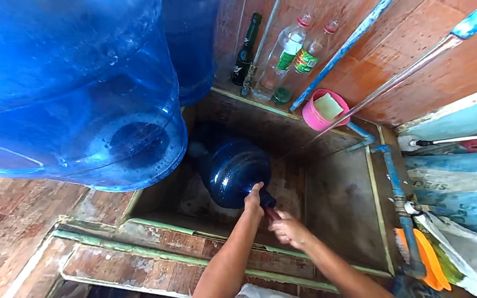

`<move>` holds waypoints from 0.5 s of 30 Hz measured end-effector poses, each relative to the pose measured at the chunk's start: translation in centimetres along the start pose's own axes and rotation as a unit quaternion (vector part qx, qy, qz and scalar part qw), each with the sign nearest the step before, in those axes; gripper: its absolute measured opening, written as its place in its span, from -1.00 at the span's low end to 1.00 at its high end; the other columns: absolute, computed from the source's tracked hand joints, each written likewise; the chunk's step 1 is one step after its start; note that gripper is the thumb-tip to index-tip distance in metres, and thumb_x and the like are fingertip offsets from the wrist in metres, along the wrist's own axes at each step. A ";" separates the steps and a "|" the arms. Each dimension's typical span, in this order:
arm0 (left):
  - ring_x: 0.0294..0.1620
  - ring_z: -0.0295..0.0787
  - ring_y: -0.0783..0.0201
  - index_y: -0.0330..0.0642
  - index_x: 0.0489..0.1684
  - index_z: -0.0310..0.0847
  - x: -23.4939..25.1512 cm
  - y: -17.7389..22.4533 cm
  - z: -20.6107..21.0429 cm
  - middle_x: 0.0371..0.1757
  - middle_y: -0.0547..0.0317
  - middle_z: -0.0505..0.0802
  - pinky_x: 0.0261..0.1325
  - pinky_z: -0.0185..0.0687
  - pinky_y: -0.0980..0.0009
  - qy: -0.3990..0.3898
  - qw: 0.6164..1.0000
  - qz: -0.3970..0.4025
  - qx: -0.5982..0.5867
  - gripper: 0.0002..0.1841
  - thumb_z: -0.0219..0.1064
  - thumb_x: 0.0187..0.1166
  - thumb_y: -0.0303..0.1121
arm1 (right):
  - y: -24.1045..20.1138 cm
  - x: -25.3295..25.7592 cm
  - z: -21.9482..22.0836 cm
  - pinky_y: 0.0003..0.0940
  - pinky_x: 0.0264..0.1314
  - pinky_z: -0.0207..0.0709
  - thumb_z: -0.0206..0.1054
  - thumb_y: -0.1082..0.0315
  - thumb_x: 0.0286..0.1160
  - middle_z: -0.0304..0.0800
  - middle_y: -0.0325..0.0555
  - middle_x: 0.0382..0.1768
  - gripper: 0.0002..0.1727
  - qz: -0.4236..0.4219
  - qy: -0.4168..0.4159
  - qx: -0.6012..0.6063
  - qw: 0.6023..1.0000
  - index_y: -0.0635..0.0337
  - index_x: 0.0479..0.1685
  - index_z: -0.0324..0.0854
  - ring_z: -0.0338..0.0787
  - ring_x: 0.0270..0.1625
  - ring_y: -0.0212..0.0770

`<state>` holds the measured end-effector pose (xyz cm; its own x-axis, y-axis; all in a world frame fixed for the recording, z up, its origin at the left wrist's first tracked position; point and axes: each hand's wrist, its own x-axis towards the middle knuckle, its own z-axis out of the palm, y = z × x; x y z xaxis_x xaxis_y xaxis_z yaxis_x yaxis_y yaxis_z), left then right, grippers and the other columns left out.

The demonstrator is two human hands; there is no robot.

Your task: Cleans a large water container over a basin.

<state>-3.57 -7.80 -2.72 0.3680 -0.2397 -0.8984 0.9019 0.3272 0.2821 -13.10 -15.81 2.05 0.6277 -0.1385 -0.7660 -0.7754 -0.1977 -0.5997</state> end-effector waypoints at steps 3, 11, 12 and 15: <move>0.34 0.61 -0.07 -0.45 0.44 0.45 -1.0 0.7 -0.4 0.35 -0.32 0.66 0.35 0.52 -0.03 0.025 0.998 0.030 0.039 -0.42 0.39 0.66 -0.13 | -0.5 -0.6 2.1 -0.71 -0.80 0.05 0.01 0.58 0.61 0.14 -0.50 -0.86 -0.76 0.053 -0.067 0.281 0.956 0.05 -0.40 0.36 0.14 -0.86 -0.62; 0.16 0.73 0.07 -0.24 0.51 0.40 -1.4 0.9 -1.4 0.20 -0.11 0.76 0.20 0.67 0.07 -0.126 0.987 0.052 -0.081 -0.38 -0.04 0.82 0.14 | -0.9 -0.3 0.0 -0.80 -0.80 0.06 -0.17 0.50 0.58 0.18 -0.57 -0.86 -0.67 0.013 -0.147 0.398 0.905 -0.02 -0.46 0.42 0.14 -0.86 -0.71; -0.07 0.78 0.11 -0.17 0.36 0.45 -0.9 1.0 -1.3 -0.03 -0.03 0.80 -0.02 0.73 0.13 -0.152 0.982 0.018 -0.114 -0.38 -0.12 0.80 0.22 | -0.6 -0.2 0.7 -0.83 -0.80 0.12 -0.21 0.44 0.62 0.24 -0.58 -0.85 -0.63 0.008 -0.168 0.471 0.866 -0.02 -0.45 0.47 0.19 -0.86 -0.73; -0.26 0.83 0.02 -0.24 0.19 0.44 -0.4 0.8 -1.2 -0.23 -0.11 0.81 -0.21 0.78 0.13 -0.185 0.969 -0.018 -0.160 -0.52 -0.05 0.83 0.05 | -1.1 -0.4 1.4 -0.81 -0.82 0.12 -0.19 0.48 0.63 0.26 -0.56 -0.85 -0.65 0.011 -0.150 0.431 0.889 0.00 -0.43 0.46 0.20 -0.87 -0.71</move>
<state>-3.30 -6.36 -2.59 0.4467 -0.5489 -0.7066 0.8212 0.5649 0.0803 -12.61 -14.19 2.74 0.6655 0.1586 -0.7294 -0.6327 0.6383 -0.4385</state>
